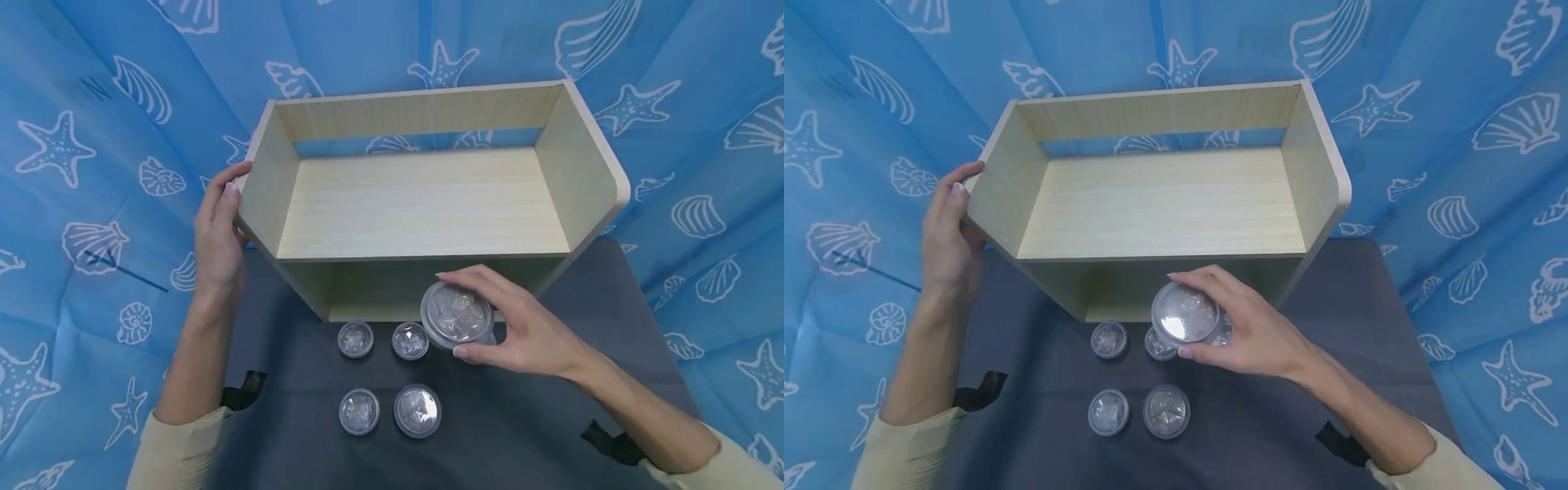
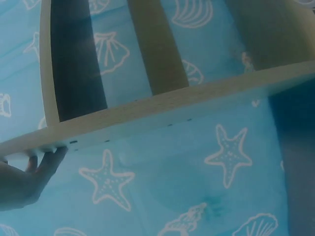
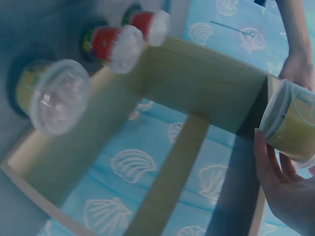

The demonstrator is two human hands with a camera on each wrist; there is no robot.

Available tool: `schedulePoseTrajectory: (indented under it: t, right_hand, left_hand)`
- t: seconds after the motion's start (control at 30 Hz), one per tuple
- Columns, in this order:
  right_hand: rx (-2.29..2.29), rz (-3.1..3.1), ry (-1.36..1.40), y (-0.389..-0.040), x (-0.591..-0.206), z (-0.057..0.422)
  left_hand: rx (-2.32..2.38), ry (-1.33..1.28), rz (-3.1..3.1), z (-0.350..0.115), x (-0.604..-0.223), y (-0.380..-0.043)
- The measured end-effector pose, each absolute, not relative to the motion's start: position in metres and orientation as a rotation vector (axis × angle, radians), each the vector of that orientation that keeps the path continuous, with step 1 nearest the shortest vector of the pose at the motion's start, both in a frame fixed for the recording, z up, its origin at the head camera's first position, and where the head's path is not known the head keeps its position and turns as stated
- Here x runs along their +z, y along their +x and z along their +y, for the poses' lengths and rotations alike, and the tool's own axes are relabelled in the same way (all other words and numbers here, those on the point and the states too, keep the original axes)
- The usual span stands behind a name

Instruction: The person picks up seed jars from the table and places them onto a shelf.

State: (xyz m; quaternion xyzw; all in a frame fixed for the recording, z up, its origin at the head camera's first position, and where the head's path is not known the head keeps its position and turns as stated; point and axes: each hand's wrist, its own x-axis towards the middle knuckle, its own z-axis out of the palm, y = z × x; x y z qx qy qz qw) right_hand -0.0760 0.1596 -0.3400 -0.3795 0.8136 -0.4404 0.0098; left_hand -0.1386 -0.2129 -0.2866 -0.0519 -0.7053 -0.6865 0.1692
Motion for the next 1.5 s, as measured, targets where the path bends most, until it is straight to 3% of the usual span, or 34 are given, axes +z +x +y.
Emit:
schedulePoseTrajectory:
  t: [0.37,1.5]
  right_hand:
    - [-1.347,2.592,-1.262,-0.091,-0.313,0.147]
    - [-1.517,2.612,-1.007,-0.144,-0.279,0.077]
  left_hand:
    - [-1.967,-0.256,-2.028,-0.217,-0.291,-0.145]
    - [-1.965,-0.309,-1.919,-0.212,-0.297,-0.151]
